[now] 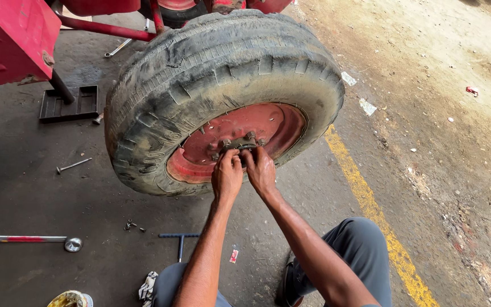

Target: The person works on a vehicle wheel hub, inserting and tightening a cotter pin by hand. They then wipe their hands with a cloth and use a T-handle tool to tighten the hub nut.

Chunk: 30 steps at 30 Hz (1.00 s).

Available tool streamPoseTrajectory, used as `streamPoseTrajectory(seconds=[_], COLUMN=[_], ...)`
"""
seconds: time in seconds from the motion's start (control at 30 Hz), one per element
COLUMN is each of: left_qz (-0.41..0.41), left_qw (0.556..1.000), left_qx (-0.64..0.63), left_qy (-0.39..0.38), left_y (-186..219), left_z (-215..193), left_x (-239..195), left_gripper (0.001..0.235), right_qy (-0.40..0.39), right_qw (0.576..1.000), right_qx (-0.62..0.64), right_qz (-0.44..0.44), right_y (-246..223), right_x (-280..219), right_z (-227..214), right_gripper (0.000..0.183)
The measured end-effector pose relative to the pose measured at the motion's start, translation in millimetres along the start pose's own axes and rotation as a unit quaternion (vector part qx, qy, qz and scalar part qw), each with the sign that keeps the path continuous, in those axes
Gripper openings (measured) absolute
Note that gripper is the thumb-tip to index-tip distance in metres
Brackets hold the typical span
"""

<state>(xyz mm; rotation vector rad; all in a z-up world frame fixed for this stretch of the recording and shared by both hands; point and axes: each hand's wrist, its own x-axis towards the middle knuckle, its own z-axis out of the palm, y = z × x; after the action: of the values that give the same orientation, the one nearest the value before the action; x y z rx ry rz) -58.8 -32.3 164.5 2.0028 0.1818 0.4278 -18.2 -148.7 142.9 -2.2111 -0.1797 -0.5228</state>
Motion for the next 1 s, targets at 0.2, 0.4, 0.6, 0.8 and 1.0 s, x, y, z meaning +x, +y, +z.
streamPoseTrajectory(seconds=[0.2, 0.4, 0.6, 0.8, 1.0], left_qz=[-0.01, -0.017, -0.012, -0.002, -0.015], left_qw=[1.0, 1.0, 1.0, 1.0, 1.0], left_qx=[0.013, 0.014, 0.008, 0.005, 0.003], left_qy=[0.019, 0.004, 0.001, 0.017, -0.006], left_y=[-5.3, -5.7, -8.8, -12.8, -13.3], left_z=[2.0, -2.0, -4.6, -4.0, -9.5], left_x=[0.2, -0.3, 0.5, 0.8, 2.7], left_gripper=[0.025, 0.025, 0.024, 0.023, 0.025], right_qy=[-0.002, -0.042, -0.041, -0.067, -0.057], right_qw=[0.999, 0.991, 0.996, 0.978, 0.986], right_qx=[0.019, -0.127, -0.062, -0.17, -0.102], right_qz=[-0.029, -0.008, -0.039, -0.103, -0.121], right_y=[-14.0, -17.3, -17.5, -12.7, -17.2], right_x=[7.6, 5.8, 4.2, 12.3, 12.7], right_z=[-21.0, -16.5, -23.2, -22.2, -32.9], right_gripper=[0.028, 0.031, 0.035, 0.033, 0.037])
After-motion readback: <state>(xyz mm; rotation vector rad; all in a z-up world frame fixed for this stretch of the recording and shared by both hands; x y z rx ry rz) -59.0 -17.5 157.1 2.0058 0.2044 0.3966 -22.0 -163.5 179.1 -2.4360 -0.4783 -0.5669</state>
